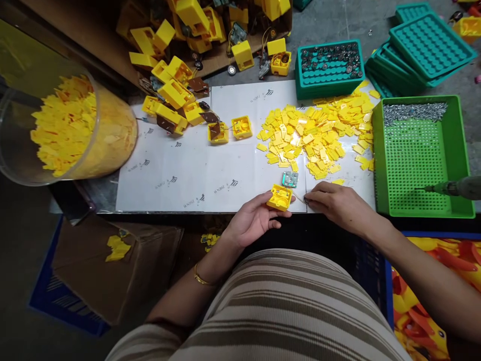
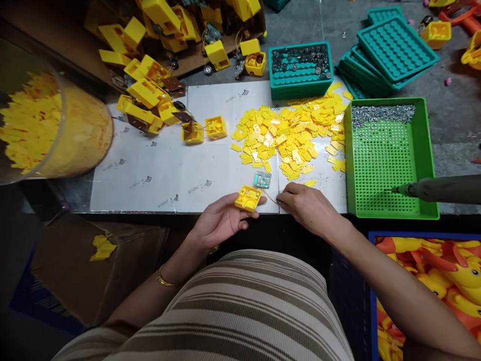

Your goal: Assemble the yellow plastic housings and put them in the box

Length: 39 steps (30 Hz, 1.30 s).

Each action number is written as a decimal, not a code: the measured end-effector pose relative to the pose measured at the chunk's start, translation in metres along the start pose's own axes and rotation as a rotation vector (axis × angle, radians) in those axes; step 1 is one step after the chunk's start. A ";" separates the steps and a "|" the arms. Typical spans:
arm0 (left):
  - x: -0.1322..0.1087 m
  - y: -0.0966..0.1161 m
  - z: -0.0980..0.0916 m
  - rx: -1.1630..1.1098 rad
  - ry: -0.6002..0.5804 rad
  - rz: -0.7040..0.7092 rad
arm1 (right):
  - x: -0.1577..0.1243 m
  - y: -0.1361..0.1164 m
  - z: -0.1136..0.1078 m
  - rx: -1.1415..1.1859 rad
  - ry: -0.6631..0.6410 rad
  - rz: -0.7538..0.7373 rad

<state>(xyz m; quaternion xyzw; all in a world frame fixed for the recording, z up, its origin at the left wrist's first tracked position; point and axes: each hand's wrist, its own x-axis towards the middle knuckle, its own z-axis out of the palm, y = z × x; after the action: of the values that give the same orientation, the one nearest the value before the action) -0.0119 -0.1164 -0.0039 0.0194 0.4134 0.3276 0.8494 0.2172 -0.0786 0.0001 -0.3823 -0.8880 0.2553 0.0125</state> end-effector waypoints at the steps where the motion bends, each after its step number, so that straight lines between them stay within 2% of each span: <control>1: 0.000 -0.001 0.000 0.008 0.007 0.003 | 0.000 0.001 0.002 0.037 0.028 0.012; 3: -0.001 -0.003 0.001 0.030 0.016 0.016 | 0.002 0.002 0.007 0.164 0.122 0.082; 6: -0.002 -0.007 0.003 0.075 -0.008 0.039 | 0.005 -0.002 0.015 0.533 0.313 0.287; 9: -0.001 -0.010 0.006 0.101 -0.040 0.052 | 0.007 -0.015 0.017 0.829 0.383 0.361; 11: 0.000 -0.011 0.008 0.115 -0.044 0.064 | 0.007 -0.024 0.015 0.787 0.376 0.303; 14: 0.001 -0.011 0.012 0.155 -0.025 0.103 | 0.005 -0.033 0.008 0.590 0.337 0.217; 24: 0.000 -0.017 0.016 0.299 0.032 0.199 | 0.010 -0.046 -0.014 0.087 -0.005 0.212; 29: -0.002 -0.019 0.021 0.370 0.054 0.224 | 0.013 -0.050 -0.018 -0.099 -0.057 0.175; 35: -0.001 -0.017 0.020 0.447 0.031 0.241 | 0.015 -0.045 -0.016 0.041 -0.085 0.249; 37: 0.001 -0.015 0.019 0.433 0.010 0.226 | 0.010 -0.045 -0.014 0.119 -0.055 0.211; 39: 0.002 -0.014 0.017 0.384 -0.009 0.199 | 0.001 -0.044 -0.013 0.251 -0.005 0.110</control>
<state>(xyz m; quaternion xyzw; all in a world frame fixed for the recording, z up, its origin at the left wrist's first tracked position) 0.0086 -0.1224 0.0013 0.2231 0.4605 0.3247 0.7955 0.1894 -0.0973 0.0311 -0.4253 -0.8267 0.3656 0.0439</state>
